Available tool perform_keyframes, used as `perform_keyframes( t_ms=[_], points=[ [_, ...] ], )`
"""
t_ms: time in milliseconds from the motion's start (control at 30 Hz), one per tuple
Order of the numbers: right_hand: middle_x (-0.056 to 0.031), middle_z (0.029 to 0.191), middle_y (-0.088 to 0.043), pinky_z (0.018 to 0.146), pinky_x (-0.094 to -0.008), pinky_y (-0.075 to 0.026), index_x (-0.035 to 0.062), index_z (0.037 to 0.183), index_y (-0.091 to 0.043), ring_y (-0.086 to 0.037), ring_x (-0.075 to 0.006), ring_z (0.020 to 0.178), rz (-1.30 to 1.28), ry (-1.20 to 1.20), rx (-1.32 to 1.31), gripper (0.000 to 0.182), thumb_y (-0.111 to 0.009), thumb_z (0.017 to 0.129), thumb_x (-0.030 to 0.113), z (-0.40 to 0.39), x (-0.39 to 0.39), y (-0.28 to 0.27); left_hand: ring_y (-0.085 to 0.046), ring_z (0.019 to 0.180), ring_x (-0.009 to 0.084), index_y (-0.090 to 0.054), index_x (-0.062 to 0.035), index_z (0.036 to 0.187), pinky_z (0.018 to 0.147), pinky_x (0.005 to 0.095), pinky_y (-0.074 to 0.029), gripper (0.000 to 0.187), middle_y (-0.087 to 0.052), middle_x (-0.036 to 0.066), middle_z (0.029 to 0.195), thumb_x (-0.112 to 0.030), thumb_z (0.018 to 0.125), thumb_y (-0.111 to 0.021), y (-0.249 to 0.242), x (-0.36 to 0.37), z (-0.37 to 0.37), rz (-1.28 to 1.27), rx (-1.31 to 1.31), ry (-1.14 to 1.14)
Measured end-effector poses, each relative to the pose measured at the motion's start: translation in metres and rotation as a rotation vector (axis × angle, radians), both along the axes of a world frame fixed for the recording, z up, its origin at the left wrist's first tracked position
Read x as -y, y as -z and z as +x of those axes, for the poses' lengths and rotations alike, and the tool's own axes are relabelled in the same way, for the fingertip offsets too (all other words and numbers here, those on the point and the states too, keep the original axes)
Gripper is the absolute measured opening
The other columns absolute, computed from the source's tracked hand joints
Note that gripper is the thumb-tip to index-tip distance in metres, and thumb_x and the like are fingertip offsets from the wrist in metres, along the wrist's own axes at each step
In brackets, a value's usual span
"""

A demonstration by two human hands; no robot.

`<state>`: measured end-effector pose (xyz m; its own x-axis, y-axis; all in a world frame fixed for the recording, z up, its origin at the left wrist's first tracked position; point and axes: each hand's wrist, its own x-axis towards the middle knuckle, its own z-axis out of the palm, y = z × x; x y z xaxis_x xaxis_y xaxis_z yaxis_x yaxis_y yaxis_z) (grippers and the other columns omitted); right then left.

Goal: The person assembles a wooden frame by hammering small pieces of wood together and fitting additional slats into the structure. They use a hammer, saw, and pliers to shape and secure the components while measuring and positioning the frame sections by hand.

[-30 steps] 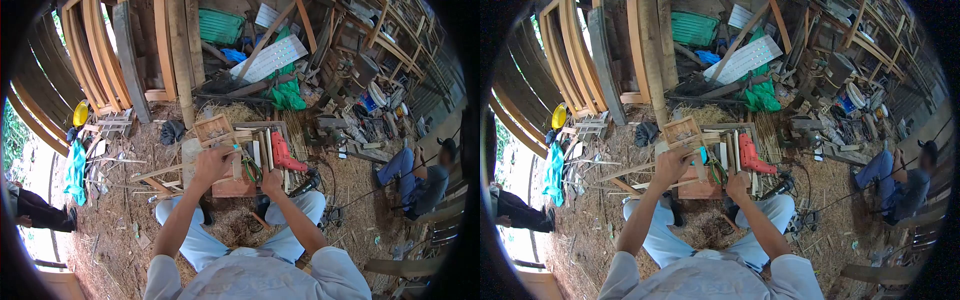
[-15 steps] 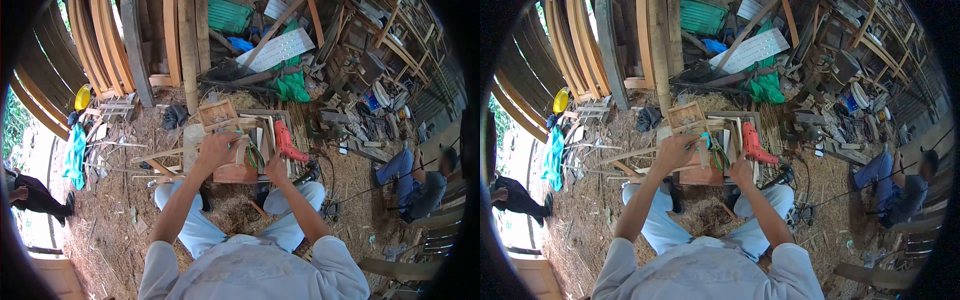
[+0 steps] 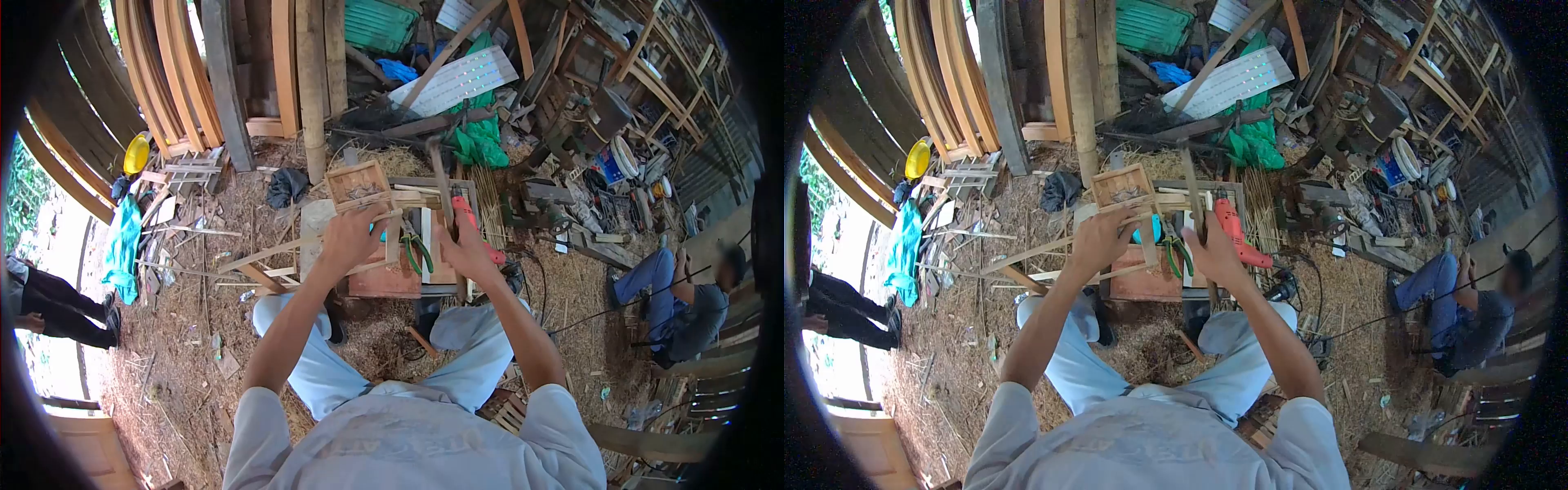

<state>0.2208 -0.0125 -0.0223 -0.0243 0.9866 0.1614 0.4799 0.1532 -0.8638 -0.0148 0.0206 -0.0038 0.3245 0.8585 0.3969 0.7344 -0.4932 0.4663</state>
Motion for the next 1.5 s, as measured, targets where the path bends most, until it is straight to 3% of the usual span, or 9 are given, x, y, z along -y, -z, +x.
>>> perform_keyframes(
  t_ms=[33,100,233,533,767,833,1267,1333,1500],
  points=[
    [-0.0006,0.065,-0.048,0.043,-0.0246,-0.037,0.0014,0.104,-0.047,-0.046,-0.0086,0.049,0.005,0.004,0.001,0.027,-0.054,0.096,0.027,0.0,0.005,-0.018,-0.065,0.066,0.0348,-0.069,-0.0134,0.097,0.058,0.0446,-0.052,0.018,-0.068,0.015,0.08,-0.026,0.083,-0.067,0.0,0.001,0.002,0.01,0.004,-0.023],
    [-0.0033,0.068,-0.05,0.047,-0.0287,-0.04,0.0011,0.099,-0.048,-0.049,-0.0123,0.053,-0.388,-0.088,-0.31,0.025,-0.053,0.097,0.026,-0.004,0.019,-0.061,-0.065,0.066,0.0352,-0.069,-0.0124,0.097,0.058,0.0451,-0.052,0.019,-0.068,0.015,0.077,-0.026,0.083,-0.067,-0.002,0.005,0.007,0.009,0.021,-0.008],
    [-0.0095,0.07,-0.05,0.06,-0.0384,-0.042,-0.0007,0.102,-0.049,-0.053,-0.0201,0.063,-0.15,-0.159,0.034,0.023,-0.048,0.099,0.022,0.005,0.045,-0.09,-0.064,0.064,0.0364,-0.07,-0.0096,0.096,0.058,0.0456,-0.051,0.021,-0.065,0.017,0.07,-0.026,0.083,-0.066,0.004,0.012,0.006,0.013,-0.053,-0.063],
    [-0.0291,0.08,-0.057,0.065,-0.0508,-0.041,-0.0041,0.102,-0.047,-0.058,-0.0462,0.076,-0.212,-0.247,0.404,0.022,-0.049,0.096,0.016,0.001,0.064,-0.126,-0.064,0.06,0.0353,-0.071,-0.0106,0.095,0.058,0.0449,-0.052,0.022,-0.065,0.016,0.066,-0.027,0.084,-0.063,-0.014,0.018,0.007,-0.08,-0.074,-0.046],
    [-0.0268,0.068,-0.058,0.057,-0.054,-0.043,-0.0013,0.101,-0.043,-0.058,-0.048,0.066,-0.067,-0.222,0.429,0.02,-0.05,0.096,0.016,-0.004,0.071,-0.112,-0.063,0.064,0.0389,-0.072,-0.0089,0.097,0.058,0.0454,-0.051,0.027,-0.064,0.02,0.07,-0.032,0.084,-0.066,-0.013,0.015,0.002,-0.15,-0.058,0.043],
    [-0.0253,0.065,-0.059,0.053,-0.055,-0.043,0.0001,0.101,-0.041,-0.058,-0.0478,0.061,-0.102,-0.242,0.552,0.019,-0.05,0.095,0.016,-0.003,0.072,-0.108,-0.063,0.059,0.0358,-0.071,-0.0123,0.09,0.055,0.0453,-0.051,0.017,-0.063,0.016,0.064,-0.025,0.084,-0.062,-0.006,0.013,0.005,-0.102,-0.072,-0.018],
    [-0.0245,0.064,-0.058,0.053,-0.0558,-0.043,0.0001,0.103,-0.039,-0.058,-0.0459,0.06,-0.087,-0.218,0.64,0.019,-0.049,0.095,0.014,0.002,0.072,-0.11,-0.063,0.062,0.0378,-0.072,-0.0148,0.1,0.058,0.0452,-0.052,0.021,-0.064,0.02,0.068,-0.027,0.085,-0.064,0.006,0.009,0.007,-0.113,-0.101,-0.002],
    [-0.0247,0.064,-0.058,0.053,-0.0548,-0.043,-0.0001,0.102,-0.039,-0.058,-0.0451,0.061,0.061,-0.211,0.499,0.019,-0.049,0.095,0.014,0.0,0.071,-0.114,-0.063,0.062,0.0375,-0.072,-0.0144,0.1,0.059,0.045,-0.052,0.021,-0.064,0.02,0.067,-0.025,0.083,-0.064,0.003,0.013,0.004,-0.15,-0.145,0.005],
    [-0.0236,0.064,-0.058,0.052,-0.0529,-0.044,-0.0001,0.101,-0.04,-0.059,-0.0441,0.06,-0.059,-0.217,0.594,0.018,-0.05,0.095,0.013,0.003,0.073,-0.106,-0.064,0.062,0.0375,-0.072,-0.0144,0.1,0.057,0.0448,-0.052,0.022,-0.064,0.02,0.067,-0.026,0.083,-0.064,-0.012,0.016,0.008,-0.191,-0.172,-0.016]
  ],
)
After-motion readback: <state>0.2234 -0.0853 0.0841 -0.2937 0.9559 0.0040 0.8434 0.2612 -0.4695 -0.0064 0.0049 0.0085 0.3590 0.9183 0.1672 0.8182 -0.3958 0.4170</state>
